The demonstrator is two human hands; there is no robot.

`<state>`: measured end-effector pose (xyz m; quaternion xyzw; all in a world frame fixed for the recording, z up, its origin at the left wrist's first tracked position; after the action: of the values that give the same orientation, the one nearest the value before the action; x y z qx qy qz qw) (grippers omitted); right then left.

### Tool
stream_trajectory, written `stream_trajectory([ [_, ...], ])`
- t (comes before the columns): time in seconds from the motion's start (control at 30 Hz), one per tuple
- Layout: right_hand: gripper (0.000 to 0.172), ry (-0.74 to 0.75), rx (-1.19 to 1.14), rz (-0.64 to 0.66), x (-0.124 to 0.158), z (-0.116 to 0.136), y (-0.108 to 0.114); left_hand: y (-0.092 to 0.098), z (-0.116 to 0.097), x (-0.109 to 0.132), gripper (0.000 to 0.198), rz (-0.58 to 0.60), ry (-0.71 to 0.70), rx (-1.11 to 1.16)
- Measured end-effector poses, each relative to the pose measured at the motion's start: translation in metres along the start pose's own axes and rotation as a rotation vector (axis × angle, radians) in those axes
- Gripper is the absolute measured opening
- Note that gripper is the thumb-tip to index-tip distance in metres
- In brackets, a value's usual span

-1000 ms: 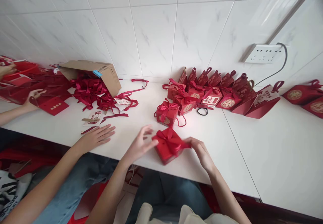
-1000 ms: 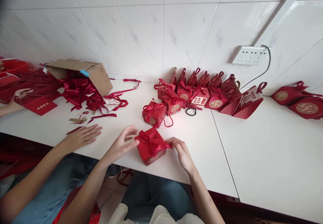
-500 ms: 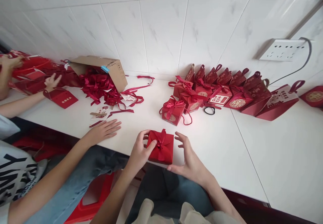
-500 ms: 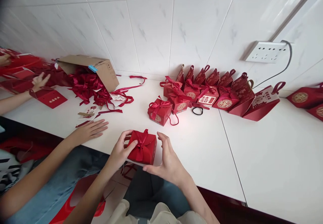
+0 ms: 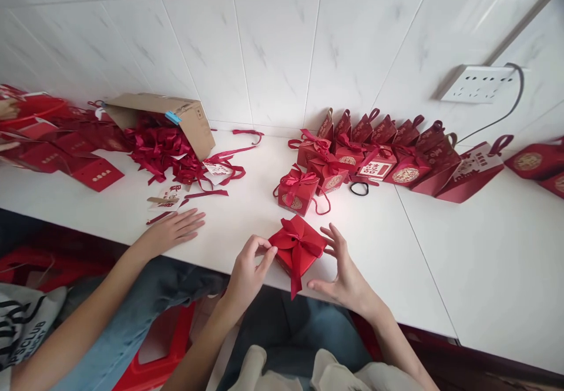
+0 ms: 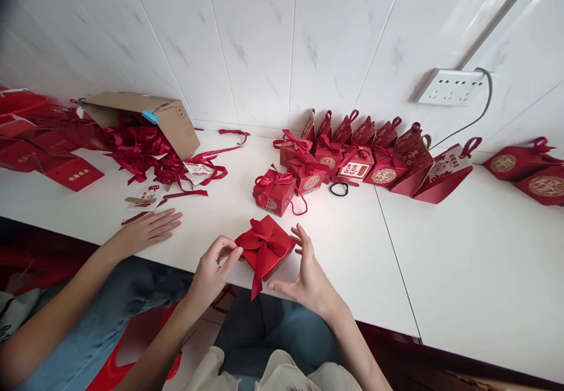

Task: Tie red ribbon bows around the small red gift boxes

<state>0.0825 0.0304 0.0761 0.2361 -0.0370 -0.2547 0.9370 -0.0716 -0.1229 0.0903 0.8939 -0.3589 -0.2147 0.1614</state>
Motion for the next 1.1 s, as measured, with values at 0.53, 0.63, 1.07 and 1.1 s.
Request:
stream_trajectory([
  [0.53,0.097,0.018,0.049,0.058,-0.011,-0.006,0.015,0.038,-0.015,0.002,0.011,0.971,0.236,0.133],
  [0.63,0.096,-0.001,0.040,0.124,-0.008,-0.011,0.028,0.045,-0.017,-0.018,0.019,0.764,0.150,0.118],
  [1.07,0.109,0.009,0.176,0.030,-0.004,0.024,0.029,0.003,-0.031,-0.081,0.018,0.489,-0.377,-0.110],
  [1.1,0.112,0.002,0.202,0.043,-0.005,0.023,0.025,0.003,-0.032,-0.082,0.018,0.491,-0.370,-0.086],
])
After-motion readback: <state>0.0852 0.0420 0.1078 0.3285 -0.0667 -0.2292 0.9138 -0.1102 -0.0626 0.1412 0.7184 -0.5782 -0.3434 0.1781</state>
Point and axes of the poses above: each hand's wrist, its own x-axis away from the middle knuckle, its own y-axis out of the back of the hand, z = x × y, the point moved 1 cm from there along -x, towards the middle knuckle, and after that the axes turned 9 degrees about -y, right-handed, at the moved point
